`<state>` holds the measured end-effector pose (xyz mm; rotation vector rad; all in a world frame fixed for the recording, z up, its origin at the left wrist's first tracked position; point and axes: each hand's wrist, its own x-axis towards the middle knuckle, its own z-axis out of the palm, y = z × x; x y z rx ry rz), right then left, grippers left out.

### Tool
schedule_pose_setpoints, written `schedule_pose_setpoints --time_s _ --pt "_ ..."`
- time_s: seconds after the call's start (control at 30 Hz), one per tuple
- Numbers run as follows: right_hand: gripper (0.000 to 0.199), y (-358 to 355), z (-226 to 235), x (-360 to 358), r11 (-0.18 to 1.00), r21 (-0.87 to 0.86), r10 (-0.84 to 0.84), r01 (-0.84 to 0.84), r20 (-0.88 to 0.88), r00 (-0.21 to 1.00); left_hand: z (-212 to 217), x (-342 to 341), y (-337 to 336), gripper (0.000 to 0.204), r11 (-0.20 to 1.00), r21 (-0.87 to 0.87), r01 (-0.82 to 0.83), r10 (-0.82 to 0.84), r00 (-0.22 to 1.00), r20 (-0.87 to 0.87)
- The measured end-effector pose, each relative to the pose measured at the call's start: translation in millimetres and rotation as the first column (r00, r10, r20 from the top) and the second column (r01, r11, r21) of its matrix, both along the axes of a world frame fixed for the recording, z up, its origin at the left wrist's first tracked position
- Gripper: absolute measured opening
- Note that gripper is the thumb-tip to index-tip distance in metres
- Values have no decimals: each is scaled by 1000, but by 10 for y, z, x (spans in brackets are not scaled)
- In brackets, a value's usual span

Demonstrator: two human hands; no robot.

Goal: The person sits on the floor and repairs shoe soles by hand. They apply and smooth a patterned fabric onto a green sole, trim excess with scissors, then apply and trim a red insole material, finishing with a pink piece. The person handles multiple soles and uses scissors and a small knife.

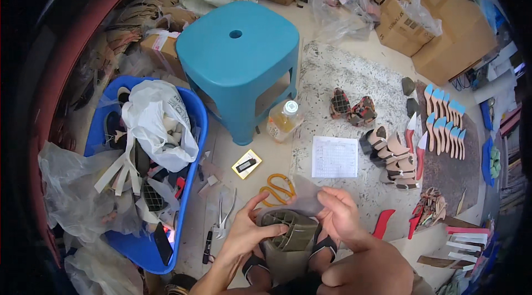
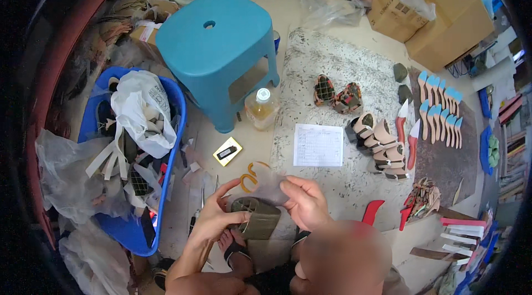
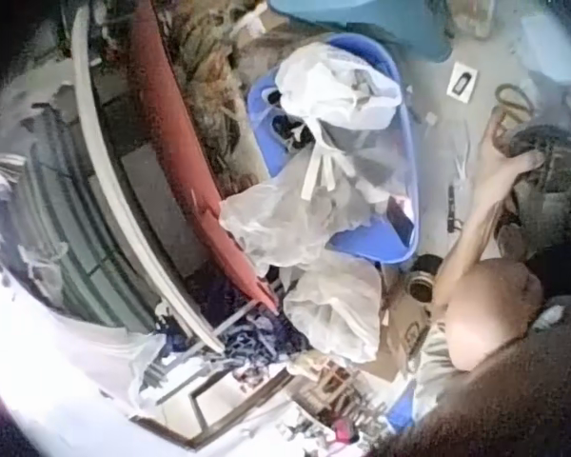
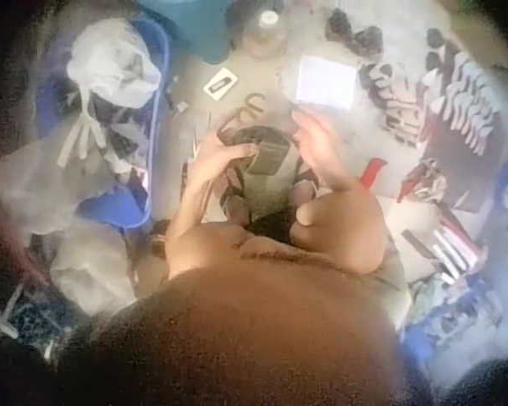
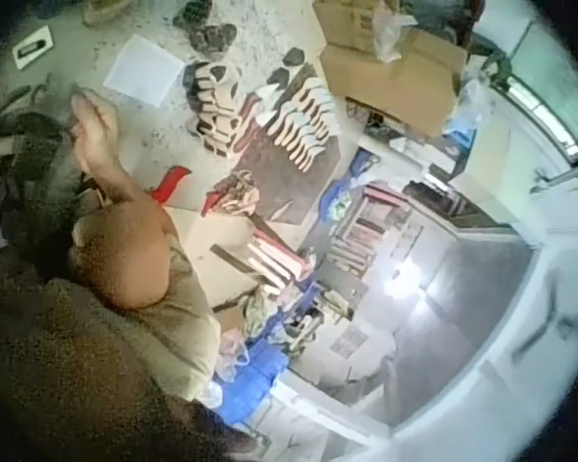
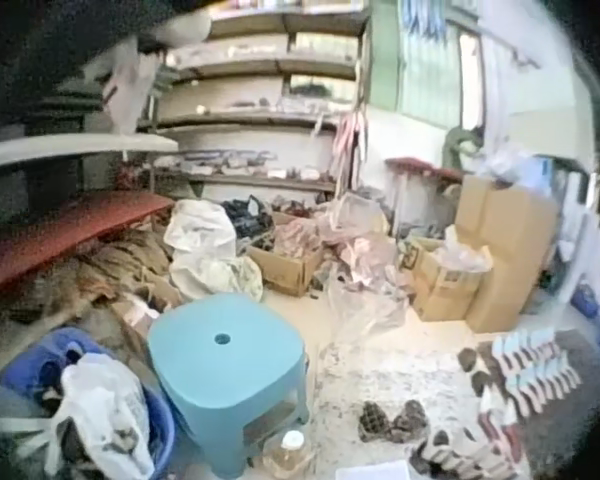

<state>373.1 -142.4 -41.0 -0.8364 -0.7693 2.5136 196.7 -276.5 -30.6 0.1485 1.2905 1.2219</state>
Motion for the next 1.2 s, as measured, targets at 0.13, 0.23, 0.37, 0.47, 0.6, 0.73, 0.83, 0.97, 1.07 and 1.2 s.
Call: schedule_pose_setpoints --time_s 0.13,0.23,0.37,0.47,0.6,0.73,0.83,0.97,1.07,1.2 --pt "29 -13 23 7 998 54 41 -43 27 999 -88 5 -21 67 1000 10 13 -13 1000 12" --pt "30 -5 -8 30 996 62 67 -69 23 997 -15 -22 18 53 999 1 48 -48 998 28" --pt "32 8 107 -54 988 133 72 -82 76 994 -10 -13 -14 43 999 -10 54 -54 999 8" --pt "22 83 -29 27 892 378 125 -249 324 938 7 -2 -18 40 998 -7 60 -60 998 -14" --pt "18 19 83 -42 901 422 -45 -97 314 948 40 2 -27 38 997 -36 75 -78 994 -80" --pt "17 -13 27 -56 896 425 -11 -133 319 948 29 -39 -82 38 989 -125 81 -95 989 -115" --pt "16 -26 27 -53 883 441 16 -159 311 950 -8 -31 -95 36 993 -101 60 -77 981 -176" --pt "16 14 124 -51 834 476 62 -277 418 906 -9 -38 -114 35 995 -80 58 -77 966 -247" --pt "16 32 207 -91 842 462 82 -279 402 912 -11 -48 -100 35 992 -61 109 -122 955 -272" --pt "18 103 241 -35 757 524 57 -389 541 839 -5 -53 -78 36 987 -39 155 -160 950 -267"
